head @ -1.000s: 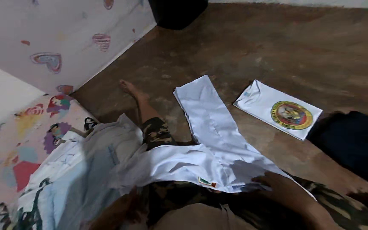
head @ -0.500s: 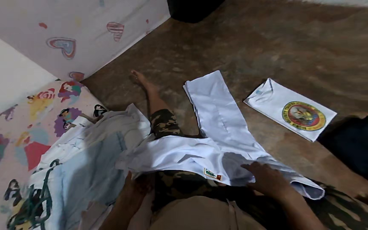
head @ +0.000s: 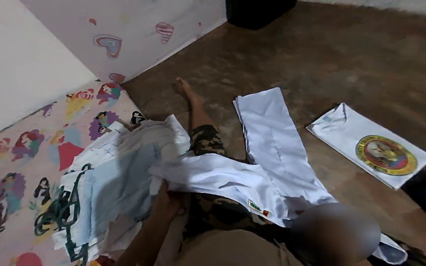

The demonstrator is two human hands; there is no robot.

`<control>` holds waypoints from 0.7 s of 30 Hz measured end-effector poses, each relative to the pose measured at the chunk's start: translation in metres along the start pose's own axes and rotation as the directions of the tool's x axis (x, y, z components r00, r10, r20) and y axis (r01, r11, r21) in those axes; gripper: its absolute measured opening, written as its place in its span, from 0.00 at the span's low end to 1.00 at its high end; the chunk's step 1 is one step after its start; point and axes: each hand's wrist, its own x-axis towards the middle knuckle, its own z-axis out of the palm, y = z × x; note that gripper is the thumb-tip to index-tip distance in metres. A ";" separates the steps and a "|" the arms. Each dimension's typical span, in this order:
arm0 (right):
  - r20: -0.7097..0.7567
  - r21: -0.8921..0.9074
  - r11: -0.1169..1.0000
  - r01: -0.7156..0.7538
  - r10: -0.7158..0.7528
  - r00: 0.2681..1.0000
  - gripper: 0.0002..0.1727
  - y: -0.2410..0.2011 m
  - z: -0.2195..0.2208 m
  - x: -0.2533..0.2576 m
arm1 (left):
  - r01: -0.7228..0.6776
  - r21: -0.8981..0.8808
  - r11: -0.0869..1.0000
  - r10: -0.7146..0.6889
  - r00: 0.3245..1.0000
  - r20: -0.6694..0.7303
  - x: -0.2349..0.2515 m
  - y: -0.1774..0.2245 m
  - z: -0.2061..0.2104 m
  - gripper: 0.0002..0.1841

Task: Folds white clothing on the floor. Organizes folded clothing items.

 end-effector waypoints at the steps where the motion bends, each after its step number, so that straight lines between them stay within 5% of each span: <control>1: -0.007 0.006 1.000 0.011 -0.011 1.000 0.24 0.001 0.000 0.000 | -0.109 0.024 0.994 0.109 0.994 -0.001 -0.001 0.007 0.004 0.29; 4: -0.036 0.019 0.999 0.036 -0.035 0.999 0.24 0.001 0.000 -0.003 | -0.324 0.108 0.940 0.330 0.943 -0.046 0.000 0.034 0.013 0.24; 7: -0.026 0.006 1.000 0.029 -0.029 0.999 0.25 0.002 0.001 -0.001 | -0.268 0.166 0.949 0.286 0.953 -0.097 0.021 0.047 0.001 0.23; 12: -0.017 0.001 1.000 0.029 -0.029 0.999 0.25 0.008 0.002 0.000 | -0.110 0.537 0.836 0.278 0.930 -0.242 0.047 0.033 -0.036 0.30; 14: -0.023 0.019 0.999 0.047 -0.046 0.999 0.24 0.007 0.002 -0.002 | -0.193 0.738 0.646 0.442 0.883 -0.156 0.047 0.040 -0.045 0.33; 17: -0.032 0.018 0.998 0.060 -0.060 0.998 0.25 0.008 0.002 0.000 | -0.387 0.893 0.230 0.644 0.748 0.158 0.042 0.064 -0.039 0.32; 21: -0.042 -0.017 0.998 0.062 -0.063 0.997 0.25 0.009 0.005 0.002 | -0.507 0.858 -0.079 0.583 0.675 0.453 0.050 0.095 0.005 0.23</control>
